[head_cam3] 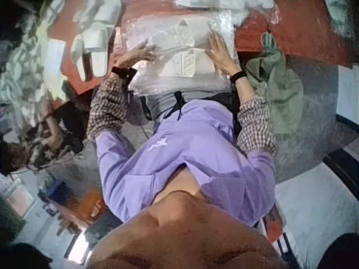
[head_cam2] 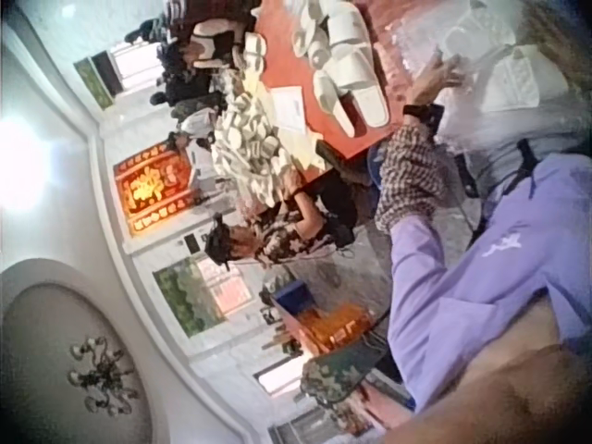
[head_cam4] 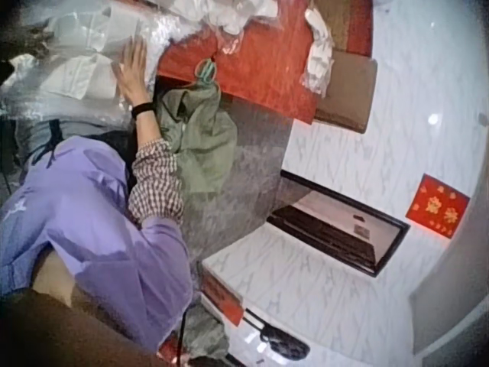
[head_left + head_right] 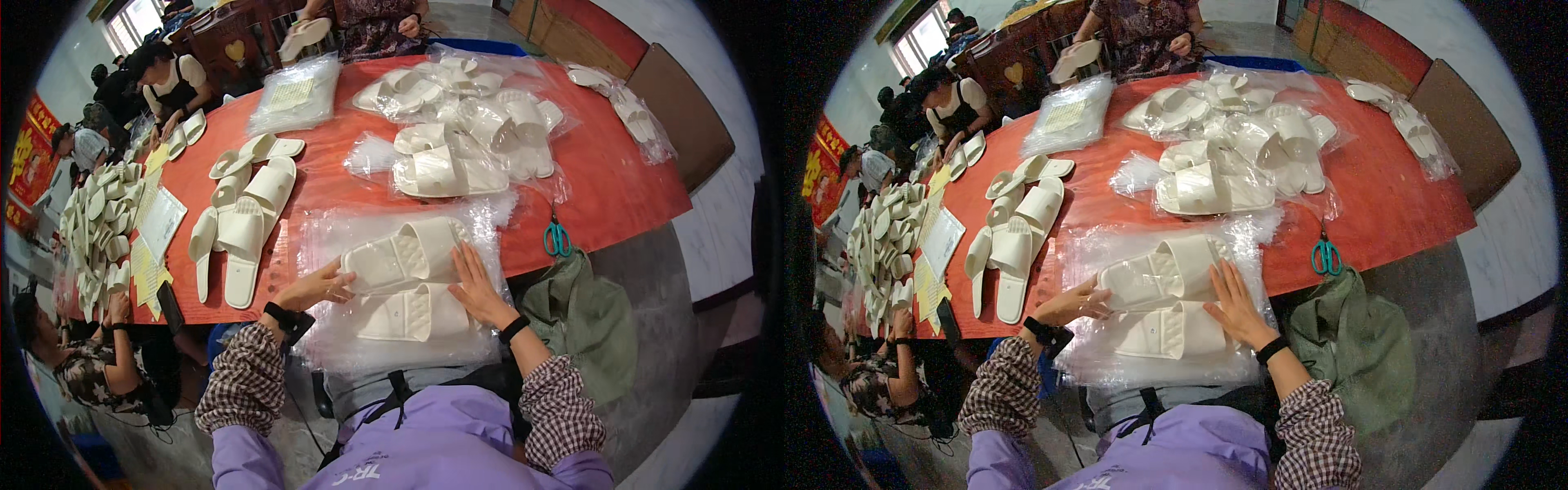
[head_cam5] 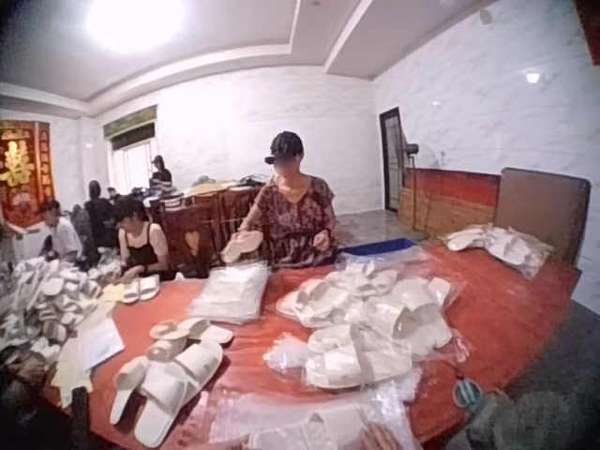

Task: Pack a pair of white slippers into a plastic bag.

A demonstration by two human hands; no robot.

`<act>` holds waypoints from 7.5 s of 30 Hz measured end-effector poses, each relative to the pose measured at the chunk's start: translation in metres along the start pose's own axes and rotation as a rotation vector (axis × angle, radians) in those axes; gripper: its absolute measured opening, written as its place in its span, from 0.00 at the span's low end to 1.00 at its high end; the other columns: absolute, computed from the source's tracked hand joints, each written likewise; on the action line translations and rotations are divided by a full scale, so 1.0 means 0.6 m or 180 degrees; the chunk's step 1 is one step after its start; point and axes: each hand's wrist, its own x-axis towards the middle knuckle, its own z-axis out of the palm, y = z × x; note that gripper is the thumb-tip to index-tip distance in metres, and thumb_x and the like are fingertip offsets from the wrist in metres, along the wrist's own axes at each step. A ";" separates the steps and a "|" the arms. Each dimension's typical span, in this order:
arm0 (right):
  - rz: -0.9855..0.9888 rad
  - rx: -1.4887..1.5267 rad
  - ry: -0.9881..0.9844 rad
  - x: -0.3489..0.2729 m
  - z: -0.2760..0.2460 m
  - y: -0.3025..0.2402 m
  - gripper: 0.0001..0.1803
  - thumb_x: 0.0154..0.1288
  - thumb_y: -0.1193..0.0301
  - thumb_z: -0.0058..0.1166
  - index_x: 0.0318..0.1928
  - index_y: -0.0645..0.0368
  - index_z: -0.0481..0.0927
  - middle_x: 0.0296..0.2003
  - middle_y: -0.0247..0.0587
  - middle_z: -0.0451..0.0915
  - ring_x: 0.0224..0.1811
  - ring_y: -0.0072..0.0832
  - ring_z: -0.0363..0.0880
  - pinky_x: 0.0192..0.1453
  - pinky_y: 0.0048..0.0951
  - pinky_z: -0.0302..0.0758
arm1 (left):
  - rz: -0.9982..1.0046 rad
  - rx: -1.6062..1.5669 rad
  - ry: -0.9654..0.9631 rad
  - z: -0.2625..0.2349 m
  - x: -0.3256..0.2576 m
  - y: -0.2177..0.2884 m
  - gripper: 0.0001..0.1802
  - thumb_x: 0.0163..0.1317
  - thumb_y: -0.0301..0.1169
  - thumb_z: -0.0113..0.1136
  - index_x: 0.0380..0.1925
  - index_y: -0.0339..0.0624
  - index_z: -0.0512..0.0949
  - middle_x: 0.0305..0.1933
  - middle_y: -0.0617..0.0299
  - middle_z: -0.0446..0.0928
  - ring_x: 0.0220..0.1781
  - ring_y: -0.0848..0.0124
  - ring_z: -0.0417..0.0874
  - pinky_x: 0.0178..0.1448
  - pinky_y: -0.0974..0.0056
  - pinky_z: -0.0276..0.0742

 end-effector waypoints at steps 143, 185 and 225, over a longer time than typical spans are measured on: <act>-0.0278 0.3442 0.4803 -0.218 -0.542 0.218 0.09 0.72 0.71 0.43 0.39 0.65 0.74 0.34 0.38 0.74 0.37 0.26 0.73 0.46 0.27 0.73 | 0.1126 0.4025 0.2806 0.229 0.083 -0.102 0.33 0.55 0.55 0.60 0.53 0.43 0.74 0.57 0.49 0.67 0.65 0.47 0.61 0.65 0.23 0.45; 0.0593 0.3556 0.1599 -0.039 -0.177 -0.237 0.06 0.64 0.82 0.52 0.40 0.59 0.74 0.31 0.35 0.75 0.31 0.22 0.75 0.32 0.21 0.71 | 0.2508 0.2314 0.1614 0.189 -0.194 -0.037 0.07 0.55 0.22 0.64 0.32 0.39 0.75 0.35 0.56 0.76 0.39 0.57 0.78 0.41 0.59 0.75; 0.0105 0.0155 0.0248 0.166 -0.063 0.017 0.15 0.65 0.69 0.47 0.48 0.64 0.78 0.31 0.51 0.81 0.31 0.38 0.81 0.36 0.35 0.76 | 0.1776 0.2889 0.2185 0.175 0.052 -0.117 0.05 0.52 0.29 0.56 0.28 0.39 0.77 0.32 0.49 0.77 0.37 0.51 0.80 0.42 0.50 0.76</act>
